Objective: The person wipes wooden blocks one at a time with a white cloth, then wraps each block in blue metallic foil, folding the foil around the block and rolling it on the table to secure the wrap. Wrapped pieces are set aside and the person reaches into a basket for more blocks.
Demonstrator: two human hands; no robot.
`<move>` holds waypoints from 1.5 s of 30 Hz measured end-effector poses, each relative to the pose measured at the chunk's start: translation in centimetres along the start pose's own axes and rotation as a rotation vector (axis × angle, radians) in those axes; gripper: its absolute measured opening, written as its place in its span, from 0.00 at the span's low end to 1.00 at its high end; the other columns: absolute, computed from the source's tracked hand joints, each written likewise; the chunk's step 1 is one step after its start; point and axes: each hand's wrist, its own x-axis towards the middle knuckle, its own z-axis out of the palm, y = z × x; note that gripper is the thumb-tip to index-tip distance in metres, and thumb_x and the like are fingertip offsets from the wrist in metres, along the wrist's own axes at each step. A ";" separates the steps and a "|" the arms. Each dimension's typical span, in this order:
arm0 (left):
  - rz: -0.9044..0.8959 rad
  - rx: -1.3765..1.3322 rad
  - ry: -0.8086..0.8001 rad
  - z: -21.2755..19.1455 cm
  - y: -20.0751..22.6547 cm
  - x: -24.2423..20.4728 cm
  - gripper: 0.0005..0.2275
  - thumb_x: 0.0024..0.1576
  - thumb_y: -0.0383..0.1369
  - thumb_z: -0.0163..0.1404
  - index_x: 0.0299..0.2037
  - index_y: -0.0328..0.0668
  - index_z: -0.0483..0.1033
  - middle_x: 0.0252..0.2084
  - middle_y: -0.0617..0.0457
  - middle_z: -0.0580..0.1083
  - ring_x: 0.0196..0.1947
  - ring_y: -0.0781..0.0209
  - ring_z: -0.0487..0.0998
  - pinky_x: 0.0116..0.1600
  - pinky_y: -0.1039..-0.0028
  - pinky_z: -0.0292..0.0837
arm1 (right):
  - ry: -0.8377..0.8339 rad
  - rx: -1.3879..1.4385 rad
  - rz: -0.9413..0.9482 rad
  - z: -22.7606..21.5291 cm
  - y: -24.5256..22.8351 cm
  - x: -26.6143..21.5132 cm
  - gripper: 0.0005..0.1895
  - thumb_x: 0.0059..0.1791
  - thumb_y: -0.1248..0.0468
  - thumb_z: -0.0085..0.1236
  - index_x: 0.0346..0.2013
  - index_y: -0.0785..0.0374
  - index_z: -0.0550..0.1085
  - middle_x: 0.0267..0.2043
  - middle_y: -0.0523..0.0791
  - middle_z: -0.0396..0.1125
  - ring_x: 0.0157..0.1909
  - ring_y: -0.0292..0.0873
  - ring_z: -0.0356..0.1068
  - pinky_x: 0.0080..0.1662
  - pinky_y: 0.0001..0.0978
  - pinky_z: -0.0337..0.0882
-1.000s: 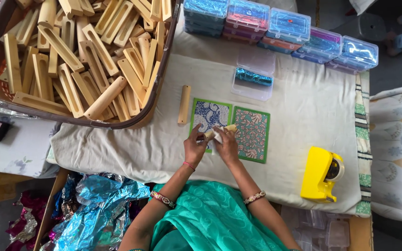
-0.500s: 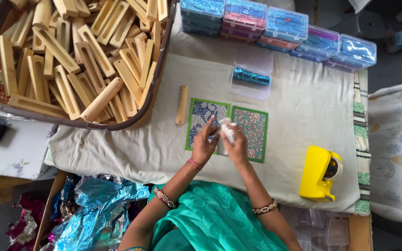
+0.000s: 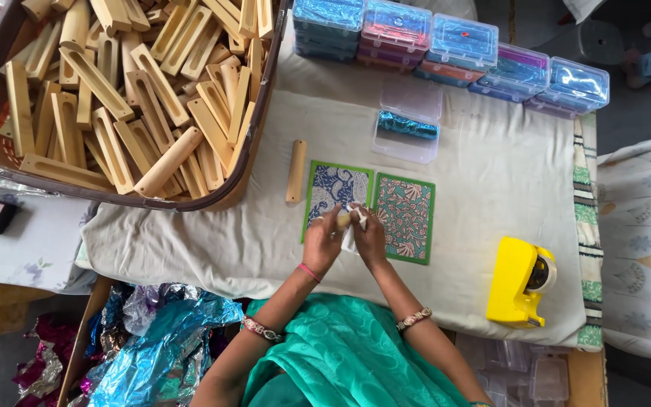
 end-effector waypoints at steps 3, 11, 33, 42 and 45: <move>-0.213 -0.058 0.083 0.8 -4.3 -1.3 0.14 0.52 0.26 0.59 0.49 0.37 0.81 0.33 0.44 0.79 0.32 0.51 0.81 0.40 0.65 0.77 | -0.034 -0.168 0.005 1.3 3.2 -0.1 0.20 0.57 0.54 0.48 0.56 0.63 0.76 0.55 0.54 0.72 0.55 0.54 0.72 0.53 0.44 0.71; -0.419 -0.415 0.116 -2.0 -3.5 0.1 0.14 0.52 0.25 0.58 0.49 0.36 0.80 0.34 0.49 0.80 0.31 0.69 0.77 0.39 0.76 0.74 | 0.116 -0.220 0.269 -1.9 10.4 -2.1 0.18 0.53 0.54 0.53 0.52 0.61 0.78 0.46 0.51 0.74 0.46 0.50 0.76 0.49 0.42 0.74; -0.080 0.159 0.032 0.0 -7.5 3.1 0.21 0.53 0.27 0.57 0.59 0.42 0.72 0.57 0.42 0.74 0.54 0.40 0.75 0.56 0.58 0.72 | 0.320 -0.373 0.237 -5.9 11.8 -4.8 0.19 0.52 0.51 0.58 0.49 0.63 0.79 0.46 0.55 0.72 0.48 0.58 0.73 0.49 0.49 0.71; -0.260 0.818 -0.197 -0.8 -12.3 8.4 0.21 0.54 0.40 0.59 0.50 0.34 0.67 0.48 0.42 0.72 0.52 0.46 0.74 0.61 0.61 0.69 | -0.053 -0.367 0.296 1.0 1.4 5.1 0.26 0.49 0.45 0.62 0.44 0.67 0.76 0.37 0.52 0.73 0.35 0.52 0.76 0.35 0.45 0.75; -0.330 0.742 -0.130 0.6 -13.7 8.7 0.18 0.53 0.34 0.57 0.49 0.34 0.68 0.48 0.41 0.73 0.48 0.45 0.76 0.50 0.63 0.76 | -0.273 -0.388 0.462 1.8 -6.2 7.8 0.41 0.47 0.41 0.60 0.60 0.71 0.63 0.42 0.56 0.68 0.31 0.52 0.77 0.28 0.44 0.77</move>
